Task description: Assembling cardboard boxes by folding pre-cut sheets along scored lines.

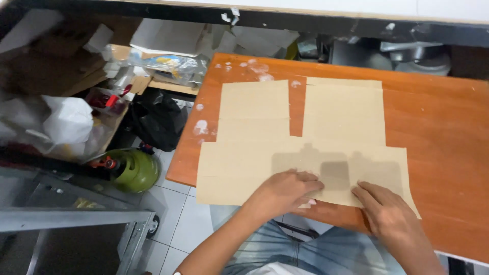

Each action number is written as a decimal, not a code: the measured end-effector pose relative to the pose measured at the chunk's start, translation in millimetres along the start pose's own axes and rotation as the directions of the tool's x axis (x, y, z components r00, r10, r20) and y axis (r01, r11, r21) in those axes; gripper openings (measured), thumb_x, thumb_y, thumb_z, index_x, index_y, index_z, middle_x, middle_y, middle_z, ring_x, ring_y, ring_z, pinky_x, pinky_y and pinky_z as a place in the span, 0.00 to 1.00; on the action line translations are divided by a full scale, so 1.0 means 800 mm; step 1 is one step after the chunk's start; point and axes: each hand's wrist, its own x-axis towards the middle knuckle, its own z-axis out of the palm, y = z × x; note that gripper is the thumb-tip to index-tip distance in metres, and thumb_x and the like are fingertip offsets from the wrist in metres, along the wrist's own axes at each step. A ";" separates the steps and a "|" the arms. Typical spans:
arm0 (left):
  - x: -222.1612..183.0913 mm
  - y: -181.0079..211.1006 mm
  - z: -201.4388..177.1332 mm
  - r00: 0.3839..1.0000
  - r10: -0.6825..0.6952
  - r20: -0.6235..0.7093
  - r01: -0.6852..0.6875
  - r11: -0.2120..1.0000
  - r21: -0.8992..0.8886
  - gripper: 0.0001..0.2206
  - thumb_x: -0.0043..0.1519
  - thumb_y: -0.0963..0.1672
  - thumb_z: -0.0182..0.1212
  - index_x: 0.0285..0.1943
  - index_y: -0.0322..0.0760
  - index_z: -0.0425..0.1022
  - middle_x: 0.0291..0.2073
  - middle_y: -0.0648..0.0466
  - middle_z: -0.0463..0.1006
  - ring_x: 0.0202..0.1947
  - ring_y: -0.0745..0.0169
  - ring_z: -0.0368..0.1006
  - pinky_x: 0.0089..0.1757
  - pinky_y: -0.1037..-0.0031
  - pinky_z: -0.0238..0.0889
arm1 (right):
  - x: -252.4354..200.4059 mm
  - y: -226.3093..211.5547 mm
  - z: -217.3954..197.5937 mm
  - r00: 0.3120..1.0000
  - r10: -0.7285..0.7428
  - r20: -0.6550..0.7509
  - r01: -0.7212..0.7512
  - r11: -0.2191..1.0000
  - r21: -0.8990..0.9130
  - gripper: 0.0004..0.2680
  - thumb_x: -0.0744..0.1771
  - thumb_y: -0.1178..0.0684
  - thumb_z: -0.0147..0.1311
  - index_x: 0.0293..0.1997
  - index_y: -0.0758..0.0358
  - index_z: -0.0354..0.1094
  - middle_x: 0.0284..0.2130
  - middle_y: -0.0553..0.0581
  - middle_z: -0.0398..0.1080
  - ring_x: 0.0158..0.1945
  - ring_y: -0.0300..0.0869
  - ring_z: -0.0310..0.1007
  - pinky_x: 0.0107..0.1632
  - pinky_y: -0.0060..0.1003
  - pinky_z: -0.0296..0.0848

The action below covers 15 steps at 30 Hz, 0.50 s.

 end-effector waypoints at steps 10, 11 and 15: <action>0.014 0.020 -0.045 0.994 -0.085 0.067 0.098 0.972 -0.215 0.17 0.70 0.53 0.44 0.45 0.35 0.65 0.46 0.46 0.70 0.41 0.44 0.67 0.42 0.64 0.60 | 0.025 -0.027 -0.064 0.961 0.180 0.210 -0.192 0.981 0.038 0.27 0.54 0.70 0.52 0.55 0.49 0.71 0.54 0.54 0.74 0.56 0.50 0.74 0.59 0.46 0.73; 0.016 0.020 -0.047 0.988 -0.113 0.104 0.134 0.965 -0.225 0.16 0.70 0.52 0.47 0.43 0.35 0.65 0.43 0.46 0.71 0.45 0.42 0.69 0.43 0.62 0.62 | 0.033 -0.031 -0.073 0.940 0.205 0.273 -0.218 0.976 0.019 0.27 0.53 0.72 0.51 0.54 0.47 0.70 0.54 0.52 0.74 0.54 0.49 0.75 0.50 0.47 0.76; 0.031 0.024 -0.077 0.954 -0.223 0.202 0.252 0.959 -0.131 0.12 0.72 0.48 0.51 0.41 0.37 0.62 0.25 0.46 0.71 0.27 0.38 0.68 0.33 0.58 0.61 | 0.046 -0.024 -0.085 0.875 0.314 0.367 -0.356 0.933 0.051 0.28 0.55 0.72 0.45 0.54 0.40 0.70 0.56 0.40 0.74 0.54 0.45 0.77 0.43 0.48 0.78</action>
